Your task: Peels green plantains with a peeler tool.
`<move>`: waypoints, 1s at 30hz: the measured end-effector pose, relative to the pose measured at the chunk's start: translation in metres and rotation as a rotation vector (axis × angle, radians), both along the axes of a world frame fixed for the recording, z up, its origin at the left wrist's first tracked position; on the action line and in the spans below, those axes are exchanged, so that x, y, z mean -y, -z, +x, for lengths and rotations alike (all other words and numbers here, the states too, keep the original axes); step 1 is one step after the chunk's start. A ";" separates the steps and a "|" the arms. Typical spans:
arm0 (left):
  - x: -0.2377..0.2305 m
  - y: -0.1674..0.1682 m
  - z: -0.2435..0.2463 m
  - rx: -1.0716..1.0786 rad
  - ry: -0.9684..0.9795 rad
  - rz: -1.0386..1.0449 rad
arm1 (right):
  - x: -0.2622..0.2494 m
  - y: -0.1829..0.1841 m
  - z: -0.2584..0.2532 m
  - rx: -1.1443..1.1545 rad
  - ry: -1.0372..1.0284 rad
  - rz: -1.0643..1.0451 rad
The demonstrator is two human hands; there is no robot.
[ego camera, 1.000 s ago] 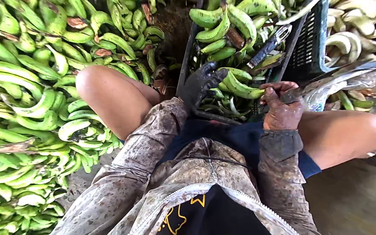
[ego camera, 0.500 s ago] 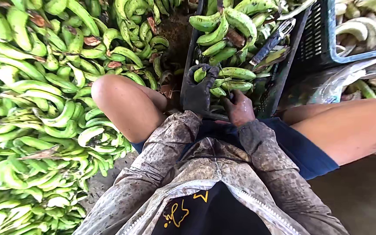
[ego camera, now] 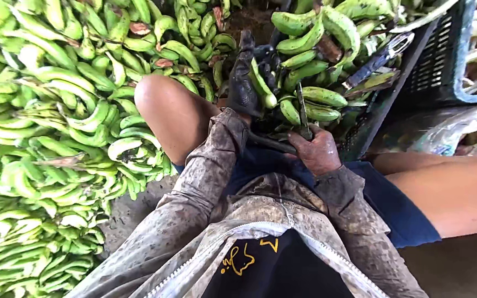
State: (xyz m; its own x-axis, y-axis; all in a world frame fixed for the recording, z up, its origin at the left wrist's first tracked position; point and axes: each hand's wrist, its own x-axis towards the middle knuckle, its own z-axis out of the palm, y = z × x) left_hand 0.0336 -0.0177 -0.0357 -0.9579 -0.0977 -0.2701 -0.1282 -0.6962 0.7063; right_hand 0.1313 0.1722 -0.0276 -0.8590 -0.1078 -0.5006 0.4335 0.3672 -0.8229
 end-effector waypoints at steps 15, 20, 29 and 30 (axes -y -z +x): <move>-0.023 0.012 0.006 -0.280 0.032 0.105 | 0.020 -0.004 0.009 -0.099 -0.188 0.219; -0.049 0.009 0.026 0.109 0.115 0.223 | 0.022 0.008 -0.010 -0.028 -0.190 0.260; -0.023 0.007 0.004 0.076 -0.112 -0.265 | 0.015 -0.006 0.008 0.057 -0.214 0.237; -0.026 0.004 0.004 0.135 -0.084 -0.185 | 0.017 -0.005 0.006 0.042 -0.201 0.265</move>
State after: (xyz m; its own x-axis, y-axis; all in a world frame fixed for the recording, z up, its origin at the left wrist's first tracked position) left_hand 0.0376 0.0080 -0.0401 -0.9007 -0.2350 -0.3655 -0.1776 -0.5685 0.8033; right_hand 0.1376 0.1547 -0.0230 -0.8118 -0.1345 -0.5682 0.3622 0.6473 -0.6706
